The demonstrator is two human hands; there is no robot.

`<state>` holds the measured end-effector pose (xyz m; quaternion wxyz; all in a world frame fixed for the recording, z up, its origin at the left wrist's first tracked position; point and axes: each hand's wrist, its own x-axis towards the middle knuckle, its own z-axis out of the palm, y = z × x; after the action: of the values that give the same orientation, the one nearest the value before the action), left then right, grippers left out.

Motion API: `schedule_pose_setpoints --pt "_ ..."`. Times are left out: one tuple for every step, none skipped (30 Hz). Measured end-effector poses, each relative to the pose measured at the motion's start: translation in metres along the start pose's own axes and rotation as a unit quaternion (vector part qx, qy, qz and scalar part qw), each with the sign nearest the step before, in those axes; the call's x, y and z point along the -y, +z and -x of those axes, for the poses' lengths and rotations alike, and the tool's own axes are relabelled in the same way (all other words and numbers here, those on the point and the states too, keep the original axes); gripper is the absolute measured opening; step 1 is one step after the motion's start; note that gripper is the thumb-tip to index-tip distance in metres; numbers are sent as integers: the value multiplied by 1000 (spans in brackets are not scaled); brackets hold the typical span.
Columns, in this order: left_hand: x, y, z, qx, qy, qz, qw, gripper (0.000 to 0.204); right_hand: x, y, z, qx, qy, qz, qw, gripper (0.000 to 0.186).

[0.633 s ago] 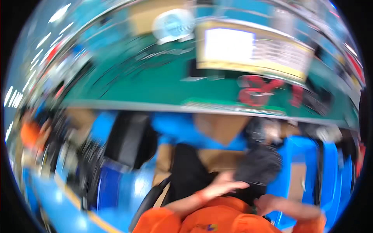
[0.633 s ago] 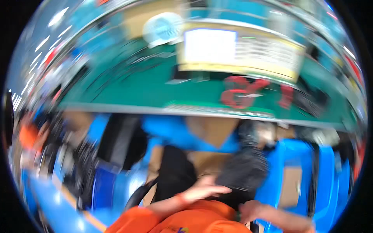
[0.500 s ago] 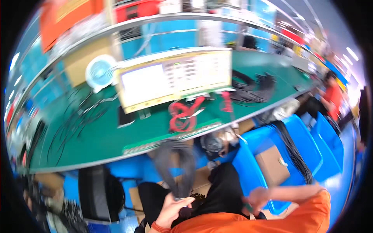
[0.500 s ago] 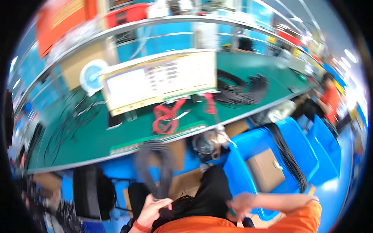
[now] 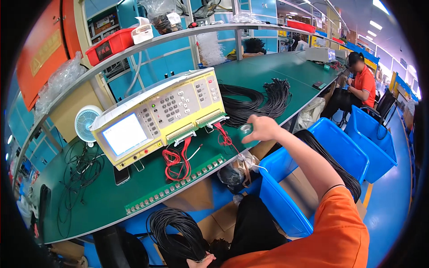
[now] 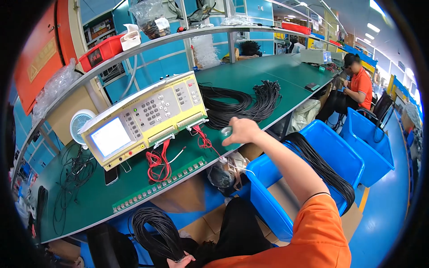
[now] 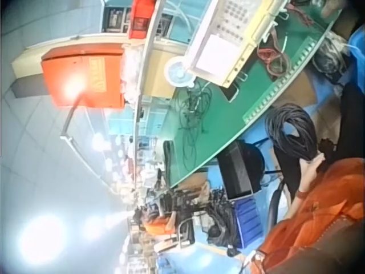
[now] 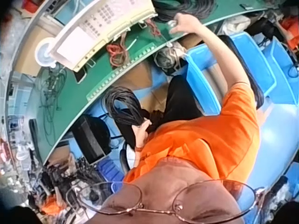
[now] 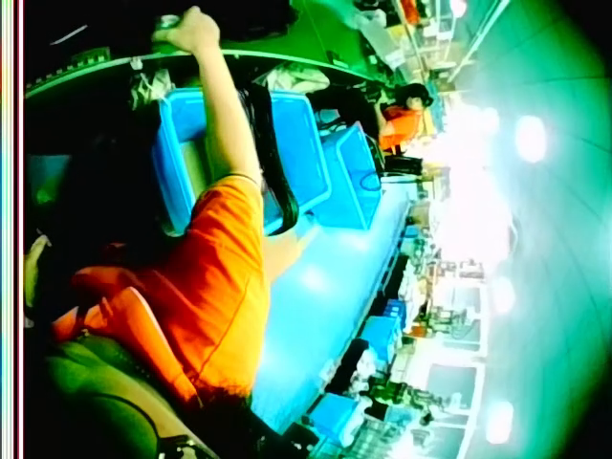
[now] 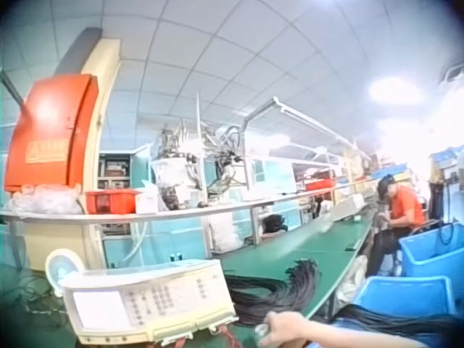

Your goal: Testing and organizing bundles of electronic cables at a workbench.

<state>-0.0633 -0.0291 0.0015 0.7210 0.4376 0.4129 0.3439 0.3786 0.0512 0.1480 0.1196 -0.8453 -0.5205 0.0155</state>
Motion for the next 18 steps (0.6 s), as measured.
schedule_pose_setpoints --pt "2 1 -2 -11 9 21 1000 8 6 7 -8 7 -31 0 999 83" --pt "3 2 -4 -16 7 17 1000 8 10 12 -13 2 -51 -9 999 82" --pt "4 3 -6 -23 5 24 999 9 15 18 -18 -22 -65 -23 997 81" --pt "6 3 -7 -31 -1 30 999 9 17 22 -21 -34 -65 -24 997 81" --pt "9 3 -9 -44 -20 31 998 11 18 25 -23 -44 -72 -41 996 80" --pt "13 3 -9 -43 -10 20 999 9 17 28 -24 -47 -38 -28 998 79" --pt "17 2 -13 -5 33 -24 999 19 12 30 -24 -56 -29 24 998 79" --pt "22 2 -15 7 43 -68 997 29 8 31 -25 -43 -30 34 998 81" --pt "30 3 -17 26 47 -6 999 23 2 33 -24 -66 -85 33 994 85" --pt "37 3 -19 5 32 -37 999 25 -4 36 -19 -96 -106 71 987 85" --pt "43 4 -22 -35 44 -57 997 25 -9 39 -13 -222 -135 21 966 80" --pt "49 5 -26 -70 46 -82 993 25 -11 43 -3 -318 -132 -10 939 75" --pt "53 4 -32 -81 64 -94 990 24 -11 50 10 -346 -107 -156 919 62" --pt "56 4 -37 -94 53 -115 988 23 -7 59 28 -356 -51 -286 888 49" --pt "57 3 -40 -82 71 -53 993 22 4 74 53 -367 -85 -383 844 24" --pt "55 2 -43 -91 65 -5 994 25 18 90 85 -306 -80 -418 851 13" --pt "50 0 -44 -93 61 5 994 25 35 109 116 -170 -69 -474 861 10" --pt "45 1 -47 -82 57 17 995 26 60 135 146 -149 -110 -490 852 12"
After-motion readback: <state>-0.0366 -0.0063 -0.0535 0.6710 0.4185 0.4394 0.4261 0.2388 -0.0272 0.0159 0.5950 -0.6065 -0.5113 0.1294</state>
